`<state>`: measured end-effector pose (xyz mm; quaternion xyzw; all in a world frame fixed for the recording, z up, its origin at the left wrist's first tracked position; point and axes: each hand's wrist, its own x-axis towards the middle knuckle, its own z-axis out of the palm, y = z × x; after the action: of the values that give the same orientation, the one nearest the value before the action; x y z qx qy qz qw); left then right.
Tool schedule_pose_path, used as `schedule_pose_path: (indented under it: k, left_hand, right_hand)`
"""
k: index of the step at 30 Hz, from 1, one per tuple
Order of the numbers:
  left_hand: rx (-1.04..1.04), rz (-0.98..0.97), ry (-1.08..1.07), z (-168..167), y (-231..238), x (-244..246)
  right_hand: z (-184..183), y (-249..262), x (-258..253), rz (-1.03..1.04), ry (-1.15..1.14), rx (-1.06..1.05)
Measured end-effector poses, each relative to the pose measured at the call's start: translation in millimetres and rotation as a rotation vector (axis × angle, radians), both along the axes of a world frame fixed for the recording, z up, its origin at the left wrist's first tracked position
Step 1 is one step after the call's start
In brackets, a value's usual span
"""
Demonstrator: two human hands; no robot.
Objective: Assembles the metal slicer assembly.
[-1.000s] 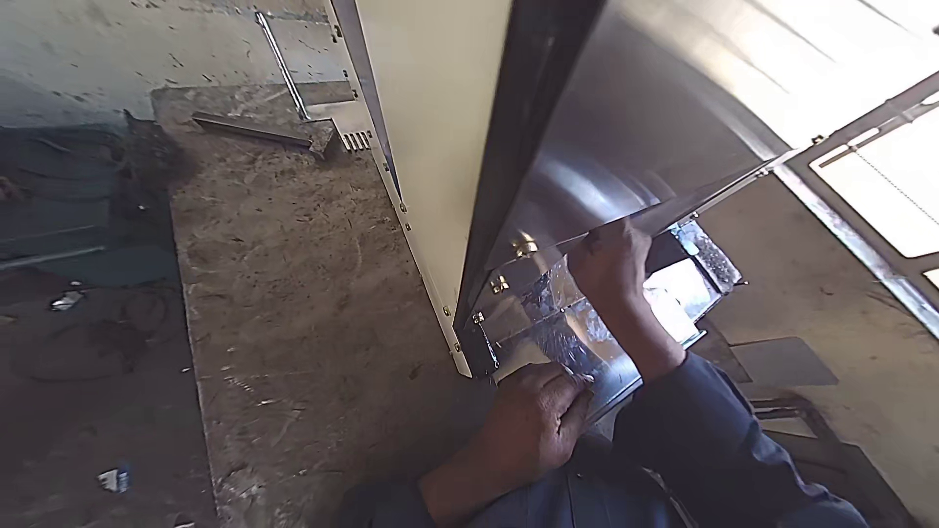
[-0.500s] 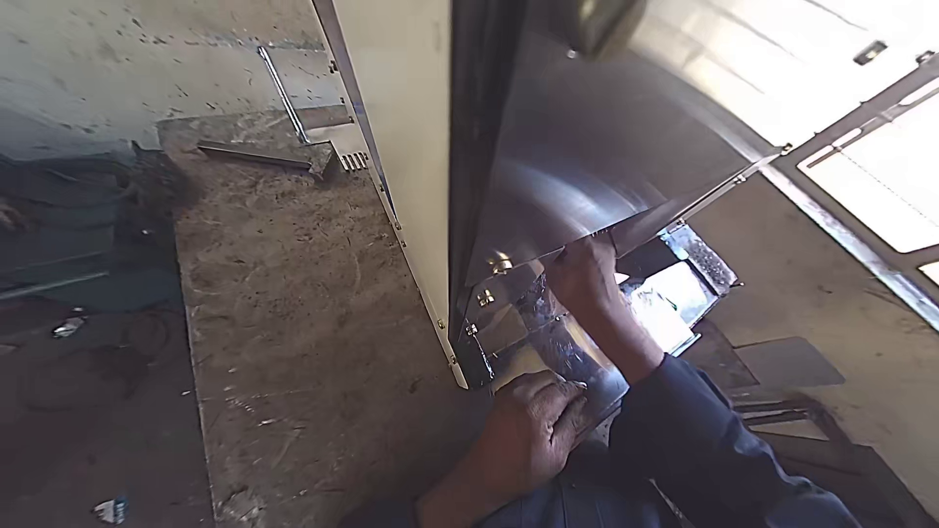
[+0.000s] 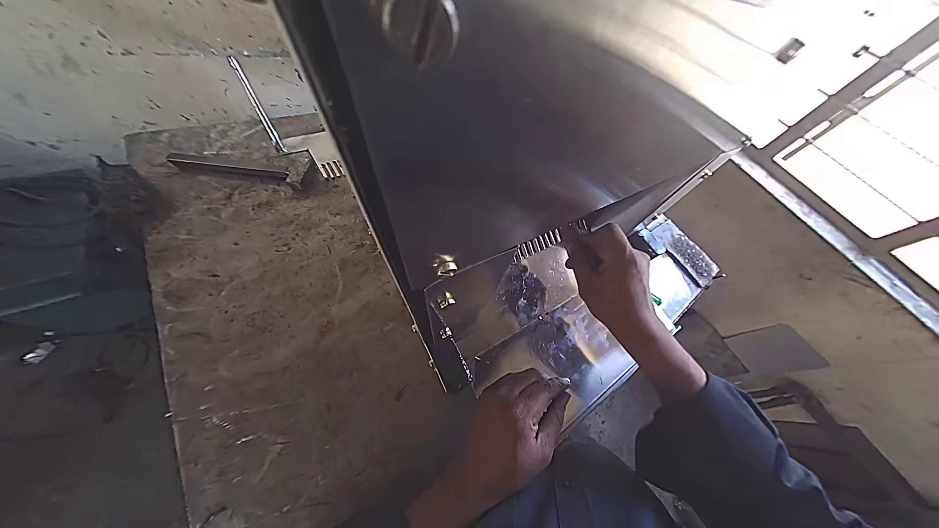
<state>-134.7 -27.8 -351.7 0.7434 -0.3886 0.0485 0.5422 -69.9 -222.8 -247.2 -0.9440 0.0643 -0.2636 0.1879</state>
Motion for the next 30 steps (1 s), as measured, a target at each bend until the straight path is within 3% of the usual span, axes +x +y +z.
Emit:
schedule_pose_path:
  k: [6, 13, 22, 27, 30]
  left_hand:
    - [0.031, -0.010, -0.004, 0.9, -0.3, -0.2]
    - [0.022, 0.003, -0.019, -0.3, -0.7, 0.5]
    - [0.052, 0.020, -0.033, -0.9, -3.0, 0.0]
    - [0.060, 0.038, -0.036, 0.1, -2.2, -0.7]
    - [0.058, 0.039, -0.033, -0.4, -1.6, -0.9]
  right_hand:
    - [-27.3, -14.2, 3.0, -0.024, 0.089, 0.079]
    - [-17.3, -28.6, 14.2, -0.171, 0.286, 0.135]
    - [-4.9, -37.3, 30.3, -0.206, 0.206, 0.149]
    - [-18.1, -33.6, 31.3, -0.236, 0.263, 0.164]
    - [-26.2, -31.8, 32.2, -0.184, 0.179, 0.132]
